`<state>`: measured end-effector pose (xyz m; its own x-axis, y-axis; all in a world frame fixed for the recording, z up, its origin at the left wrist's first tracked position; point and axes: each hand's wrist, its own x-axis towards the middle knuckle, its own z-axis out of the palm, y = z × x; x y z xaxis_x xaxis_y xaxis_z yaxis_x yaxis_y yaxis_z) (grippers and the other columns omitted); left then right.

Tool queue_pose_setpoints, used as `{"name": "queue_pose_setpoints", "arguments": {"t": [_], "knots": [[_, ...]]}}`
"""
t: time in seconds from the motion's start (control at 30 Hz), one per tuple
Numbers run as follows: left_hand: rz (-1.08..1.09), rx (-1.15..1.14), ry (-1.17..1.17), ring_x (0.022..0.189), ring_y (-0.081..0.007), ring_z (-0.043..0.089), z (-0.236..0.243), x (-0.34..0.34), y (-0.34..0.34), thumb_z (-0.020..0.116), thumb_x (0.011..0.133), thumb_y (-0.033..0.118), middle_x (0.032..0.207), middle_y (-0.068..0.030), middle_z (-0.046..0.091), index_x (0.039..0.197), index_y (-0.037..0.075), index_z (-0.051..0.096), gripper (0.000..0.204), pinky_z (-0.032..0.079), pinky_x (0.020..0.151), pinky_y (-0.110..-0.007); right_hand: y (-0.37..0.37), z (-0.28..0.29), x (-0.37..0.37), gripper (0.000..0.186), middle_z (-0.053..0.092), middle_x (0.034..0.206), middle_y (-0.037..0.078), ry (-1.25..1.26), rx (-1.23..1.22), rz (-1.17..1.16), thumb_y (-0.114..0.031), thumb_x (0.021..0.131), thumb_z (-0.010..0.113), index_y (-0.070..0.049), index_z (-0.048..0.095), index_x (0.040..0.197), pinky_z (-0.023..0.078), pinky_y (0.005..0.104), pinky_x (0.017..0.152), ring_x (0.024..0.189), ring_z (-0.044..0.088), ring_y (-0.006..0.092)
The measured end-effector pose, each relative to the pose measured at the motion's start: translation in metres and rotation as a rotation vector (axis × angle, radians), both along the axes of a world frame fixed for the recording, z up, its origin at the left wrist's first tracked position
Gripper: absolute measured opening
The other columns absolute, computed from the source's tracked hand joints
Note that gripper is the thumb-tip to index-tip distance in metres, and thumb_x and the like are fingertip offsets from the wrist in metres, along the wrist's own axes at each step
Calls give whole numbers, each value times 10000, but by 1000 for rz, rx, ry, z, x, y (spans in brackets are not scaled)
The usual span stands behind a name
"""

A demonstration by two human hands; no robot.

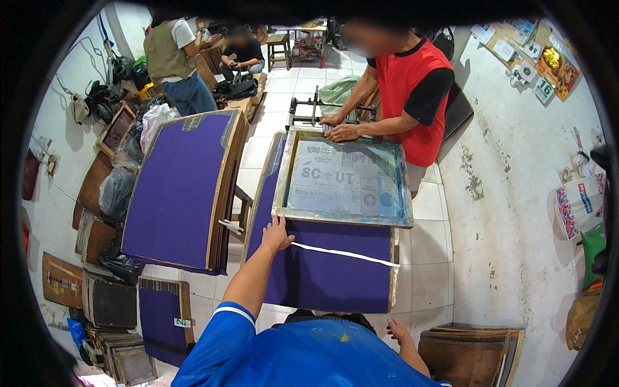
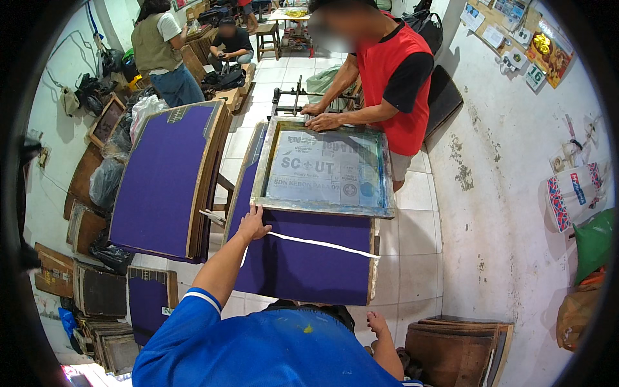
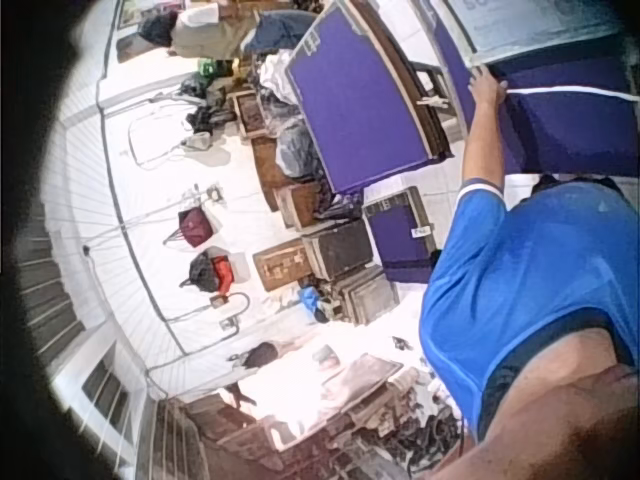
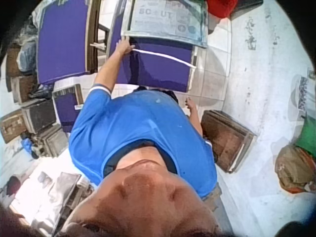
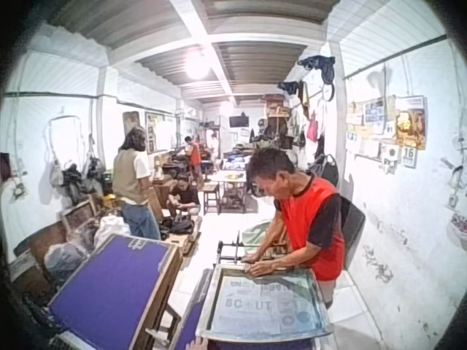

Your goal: The person aligns a white elastic band on a purple screen-printing board, then places a screen frame on top and secures it with clamps. A coworker assists by tightening the clamps on the frame.

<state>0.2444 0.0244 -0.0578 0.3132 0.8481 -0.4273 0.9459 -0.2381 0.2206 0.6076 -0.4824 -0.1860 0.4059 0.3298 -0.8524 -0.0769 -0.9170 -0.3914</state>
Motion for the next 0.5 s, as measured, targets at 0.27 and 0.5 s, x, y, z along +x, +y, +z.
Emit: {"name": "queue_pose_setpoints", "arguments": {"t": [0.27,0.5], "knots": [[-3,9,9,1441,-482,463,-3,-1,0,746,913,487,1731,-274,139,1667,50,176,1041,399,1178,-595,-3,2,-4,491,668,958,18,24,35,-37,-481,999,616,-129,669,1337,468,311,588,729,613,141],[-4,31,11,1405,-475,503,-11,-2,0,745,911,485,1730,-282,131,1665,46,182,1038,428,1156,-568,-7,-6,2,559,681,1267,96,35,-62,48,-505,1045,553,-151,561,1477,534,460,853,1037,668,260]]}}
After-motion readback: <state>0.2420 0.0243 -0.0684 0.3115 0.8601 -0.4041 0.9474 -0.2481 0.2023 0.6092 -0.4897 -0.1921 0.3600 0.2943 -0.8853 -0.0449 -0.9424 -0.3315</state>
